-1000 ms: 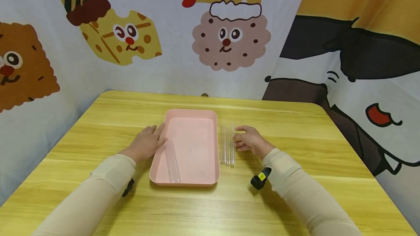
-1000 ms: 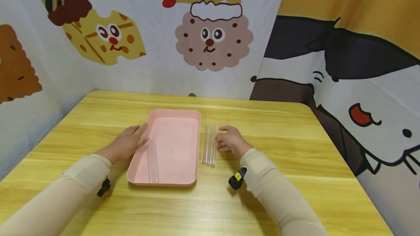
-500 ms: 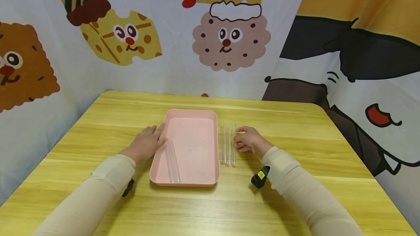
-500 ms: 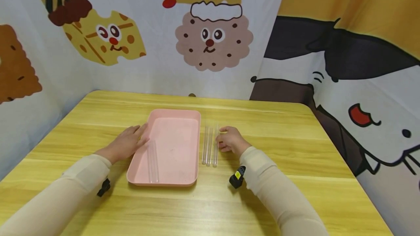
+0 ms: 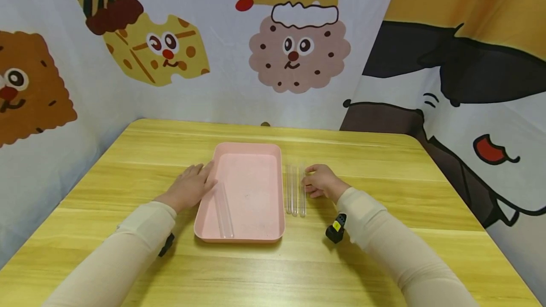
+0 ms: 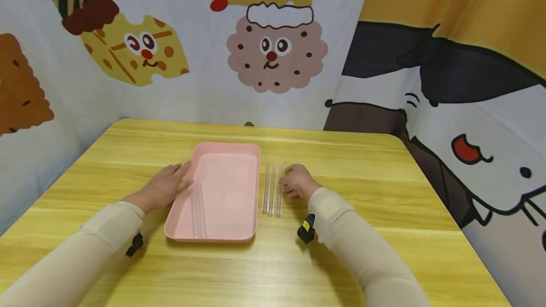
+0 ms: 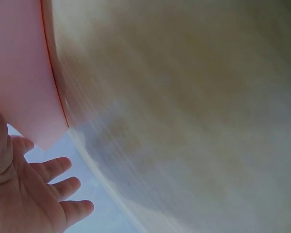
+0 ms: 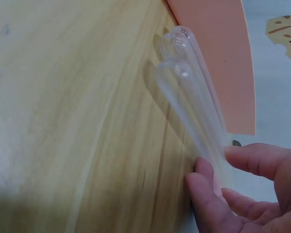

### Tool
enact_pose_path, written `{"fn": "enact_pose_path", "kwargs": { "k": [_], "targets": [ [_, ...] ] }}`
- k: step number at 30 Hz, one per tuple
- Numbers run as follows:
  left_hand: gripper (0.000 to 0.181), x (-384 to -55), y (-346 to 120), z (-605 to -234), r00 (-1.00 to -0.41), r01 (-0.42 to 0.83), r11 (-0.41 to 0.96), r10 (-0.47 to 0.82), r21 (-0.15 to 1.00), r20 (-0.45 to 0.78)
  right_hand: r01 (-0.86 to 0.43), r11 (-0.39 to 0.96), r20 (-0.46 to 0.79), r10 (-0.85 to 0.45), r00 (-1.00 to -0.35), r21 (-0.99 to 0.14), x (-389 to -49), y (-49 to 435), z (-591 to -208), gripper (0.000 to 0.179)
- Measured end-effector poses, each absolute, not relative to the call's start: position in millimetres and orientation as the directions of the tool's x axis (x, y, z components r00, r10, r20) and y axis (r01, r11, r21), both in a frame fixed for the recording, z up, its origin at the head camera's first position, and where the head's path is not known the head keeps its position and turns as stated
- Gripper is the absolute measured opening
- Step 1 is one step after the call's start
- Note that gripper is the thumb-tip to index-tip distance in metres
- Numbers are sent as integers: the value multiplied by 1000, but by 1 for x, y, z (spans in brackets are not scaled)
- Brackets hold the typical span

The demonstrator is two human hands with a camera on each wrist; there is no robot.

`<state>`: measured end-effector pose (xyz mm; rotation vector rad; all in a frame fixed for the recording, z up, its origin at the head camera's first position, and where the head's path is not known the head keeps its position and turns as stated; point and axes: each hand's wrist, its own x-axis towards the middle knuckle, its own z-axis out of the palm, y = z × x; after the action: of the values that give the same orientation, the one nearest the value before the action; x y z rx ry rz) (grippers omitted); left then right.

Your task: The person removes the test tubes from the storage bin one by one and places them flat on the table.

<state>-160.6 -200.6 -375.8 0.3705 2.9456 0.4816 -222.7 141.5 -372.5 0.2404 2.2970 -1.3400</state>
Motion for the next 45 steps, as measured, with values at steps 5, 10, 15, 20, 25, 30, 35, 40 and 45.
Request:
{"fn": "enact_pose_path", "kwargs": {
  "k": [5,10,15,20,25,30,35,40,45],
  "targets": [
    [60,-161,-201,-376,-961,216,919,260,330,-95,364,532,-475,-83,-876,-765,-223,140,-373,53],
    [60,-162,-200,-376,-960,213,920,259,329,-102,356,546,-476,-92,-875,-758,-223,140,-372,54],
    [60,-161,-201,-376,-960,212,921,260,328,-108,339,562,-464,-93,-881,-755,-222,138,-371,53],
    [60,-161,-201,-375,-959,213,922,261,324,-111,331,572,-458,-87,-885,-750,-222,136,-372,50],
    [60,-162,-202,-377,-959,218,921,264,322,-106,332,571,-464,-97,-881,-751,-222,137,-372,52],
    [60,-162,-202,-377,-959,216,920,263,328,-106,338,560,-471,-107,-876,-756,-223,139,-372,54],
    [60,-163,-202,-377,-958,212,919,263,333,-113,340,557,-472,-108,-875,-757,-224,139,-372,53],
    [60,-163,-202,-377,-958,209,919,261,333,-118,340,560,-471,-104,-876,-756,-224,139,-372,52],
    [60,-163,-201,-378,-960,211,920,259,330,-109,348,559,-479,-101,-872,-752,-224,138,-371,51]
  ]
}}
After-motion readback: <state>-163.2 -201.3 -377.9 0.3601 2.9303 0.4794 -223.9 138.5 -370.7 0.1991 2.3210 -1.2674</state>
